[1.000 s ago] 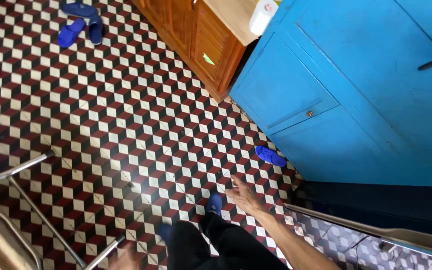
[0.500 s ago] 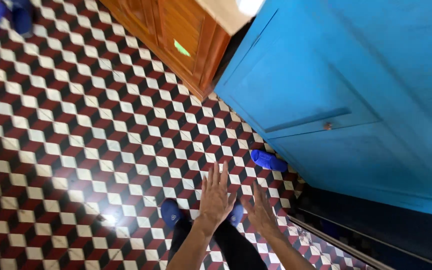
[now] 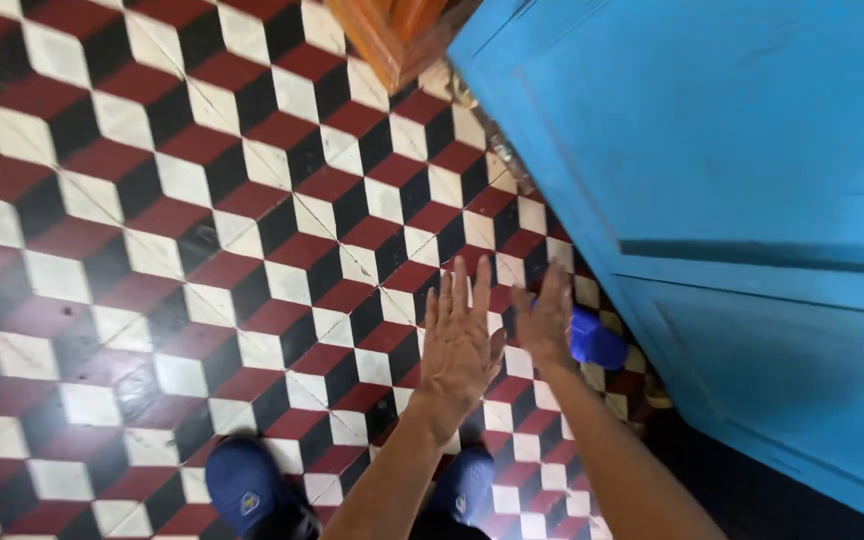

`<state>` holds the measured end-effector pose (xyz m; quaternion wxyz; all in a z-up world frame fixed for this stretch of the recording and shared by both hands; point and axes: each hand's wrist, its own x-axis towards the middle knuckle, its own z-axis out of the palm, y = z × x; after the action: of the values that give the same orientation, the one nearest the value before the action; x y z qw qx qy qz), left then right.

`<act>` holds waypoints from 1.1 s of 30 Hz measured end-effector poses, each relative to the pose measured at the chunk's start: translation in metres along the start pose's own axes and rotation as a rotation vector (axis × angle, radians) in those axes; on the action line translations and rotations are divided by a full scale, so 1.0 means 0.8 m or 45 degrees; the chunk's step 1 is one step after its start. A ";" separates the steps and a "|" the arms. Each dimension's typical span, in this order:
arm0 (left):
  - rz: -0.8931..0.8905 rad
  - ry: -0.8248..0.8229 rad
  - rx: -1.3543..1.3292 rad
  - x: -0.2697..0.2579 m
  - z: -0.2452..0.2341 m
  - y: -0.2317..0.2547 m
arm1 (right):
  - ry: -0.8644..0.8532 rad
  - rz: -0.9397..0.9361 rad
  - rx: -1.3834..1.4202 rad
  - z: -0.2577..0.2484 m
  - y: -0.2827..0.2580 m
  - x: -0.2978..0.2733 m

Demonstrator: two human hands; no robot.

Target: Disassembling and cleaning the rotor and housing of an electric fan motor.

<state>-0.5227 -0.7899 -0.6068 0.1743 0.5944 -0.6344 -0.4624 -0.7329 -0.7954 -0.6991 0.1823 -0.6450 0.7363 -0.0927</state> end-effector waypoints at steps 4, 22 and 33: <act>0.053 0.038 -0.049 0.037 0.054 -0.044 | 0.140 0.289 -0.163 0.028 0.008 0.064; 0.026 0.119 -0.117 0.065 0.078 -0.150 | 0.516 -0.242 -0.748 0.126 0.247 0.250; 0.134 0.088 0.204 0.104 0.099 -0.166 | 0.530 -0.146 -0.803 0.164 0.268 0.289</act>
<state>-0.5245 -0.8182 -0.7805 0.1718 0.5879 -0.6932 -0.3798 -0.9017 -0.9776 -0.9330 -0.1842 -0.6768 0.7128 -0.0007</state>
